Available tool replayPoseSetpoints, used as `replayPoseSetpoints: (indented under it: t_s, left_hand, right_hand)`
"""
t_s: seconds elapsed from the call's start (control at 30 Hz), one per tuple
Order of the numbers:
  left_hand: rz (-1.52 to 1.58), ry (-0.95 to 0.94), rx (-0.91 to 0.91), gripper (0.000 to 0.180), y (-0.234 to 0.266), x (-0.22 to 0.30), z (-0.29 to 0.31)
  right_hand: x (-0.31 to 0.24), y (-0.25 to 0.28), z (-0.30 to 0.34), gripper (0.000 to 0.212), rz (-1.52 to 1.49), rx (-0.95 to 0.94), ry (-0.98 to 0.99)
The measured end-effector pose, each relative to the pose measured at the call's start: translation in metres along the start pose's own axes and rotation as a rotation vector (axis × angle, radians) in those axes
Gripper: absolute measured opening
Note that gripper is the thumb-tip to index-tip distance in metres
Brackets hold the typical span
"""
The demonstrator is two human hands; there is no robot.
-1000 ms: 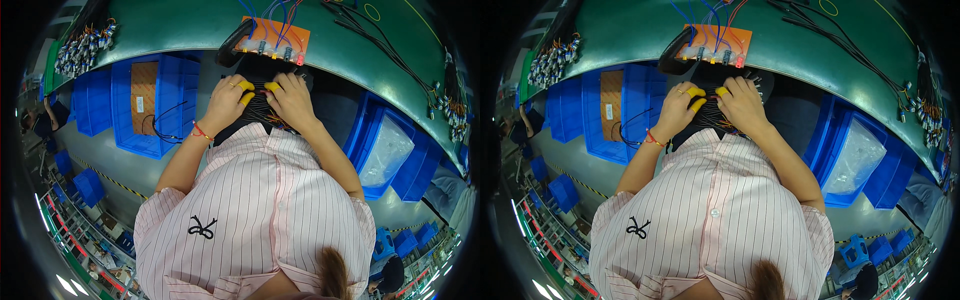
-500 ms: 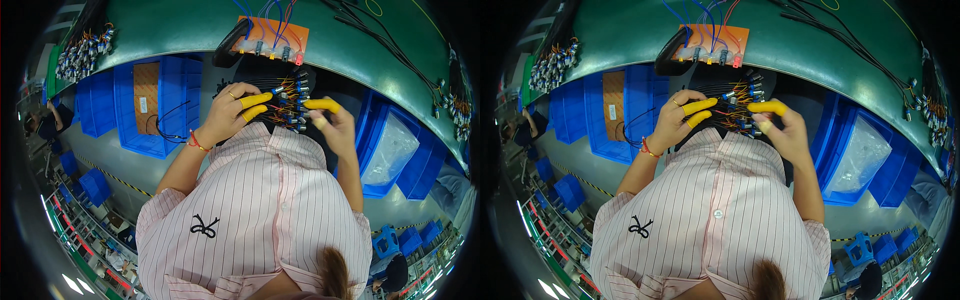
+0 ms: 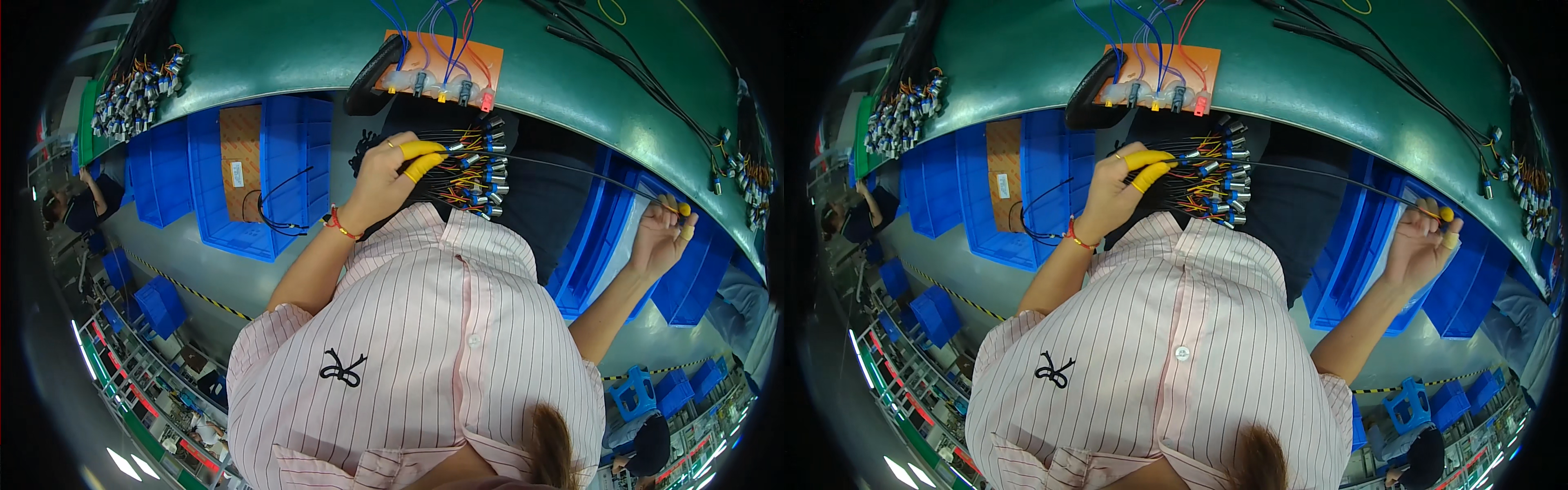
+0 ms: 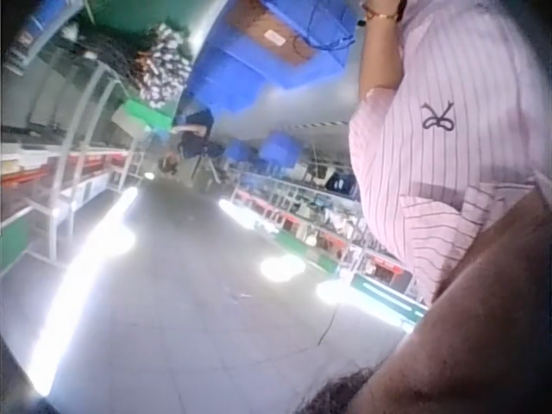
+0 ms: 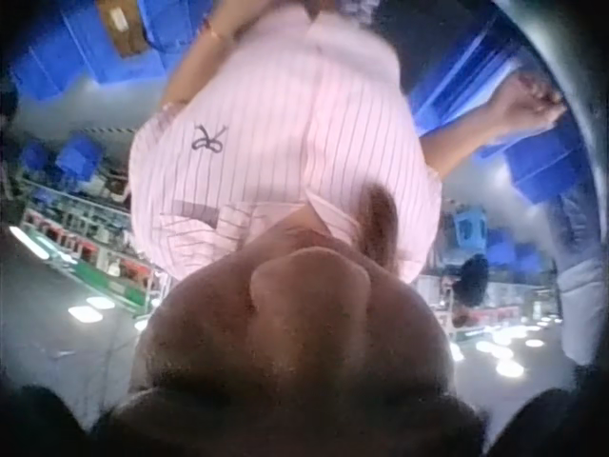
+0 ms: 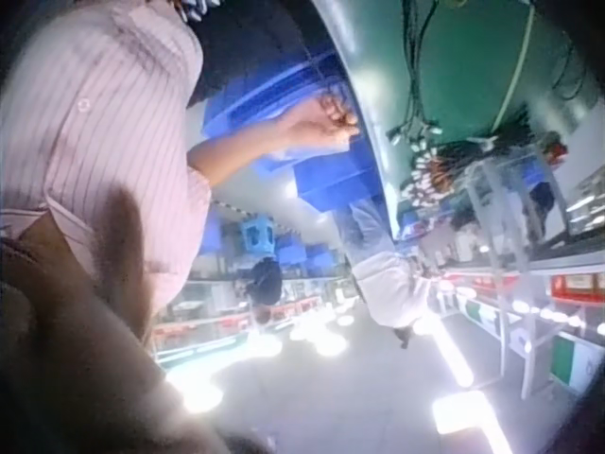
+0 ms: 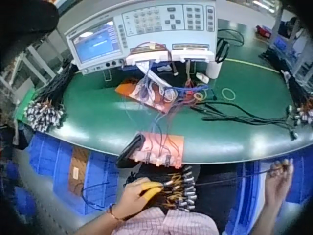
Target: Manually testing the electrical connectivity of wire harness connectors using a test fixture.
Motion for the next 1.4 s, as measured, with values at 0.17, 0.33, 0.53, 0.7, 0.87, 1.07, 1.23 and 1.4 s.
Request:
replayPoseSetpoints:
  t_s: [0.17, 0.33, 0.53, 0.7, 0.87, 1.07, 1.23, 1.4]
  left_hand:
    - [0.702, 0.257, 0.259, 0.020, -0.014, 0.000, 0.001]
    - [1.345, 0.185, 0.423, 0.029, -0.025, 0.006, -0.005]
    - [1.224, 0.142, 0.306, 0.039, -0.016, 0.020, -0.011]
    - [1.190, 0.280, 0.300, 0.043, -0.021, 0.019, -0.006]
    - [1.142, 0.323, 0.260, 0.040, -0.024, 0.019, -0.006]
    - [1.010, 0.397, 0.298, 0.031, -0.021, 0.016, -0.009]
    - [0.990, 0.404, 0.305, 0.025, -0.015, 0.012, -0.016]
    - [0.965, 0.403, 0.304, 0.024, -0.010, 0.012, -0.016]
  right_hand:
    - [-0.030, 0.063, 0.010, 0.013, -0.189, 0.161, 0.055]
    - [0.004, 0.046, 0.015, 0.020, -0.073, 0.309, -0.047]
    - [0.027, 0.059, 0.009, 0.011, 0.079, 0.323, -0.049]
    - [0.038, 0.050, 0.000, 0.015, 0.176, 0.209, -0.049]
    - [0.047, 0.041, -0.006, 0.021, 0.258, 0.158, -0.054]
    - [0.059, 0.041, -0.009, 0.032, 0.308, 0.101, -0.081]
    - [0.063, 0.045, -0.009, 0.039, 0.296, 0.188, -0.091]
    - [0.064, 0.044, -0.010, 0.040, 0.281, 0.179, -0.106]
Point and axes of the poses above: each hand's wrist, its own z-axis away from the middle knuckle, its own y-axis out of the back of the hand, x = y × z, the point moved 7 cm from there along -z, towards the middle knuckle, and after that the axes turned 12 degrees about -y, right-handed, at the moved point
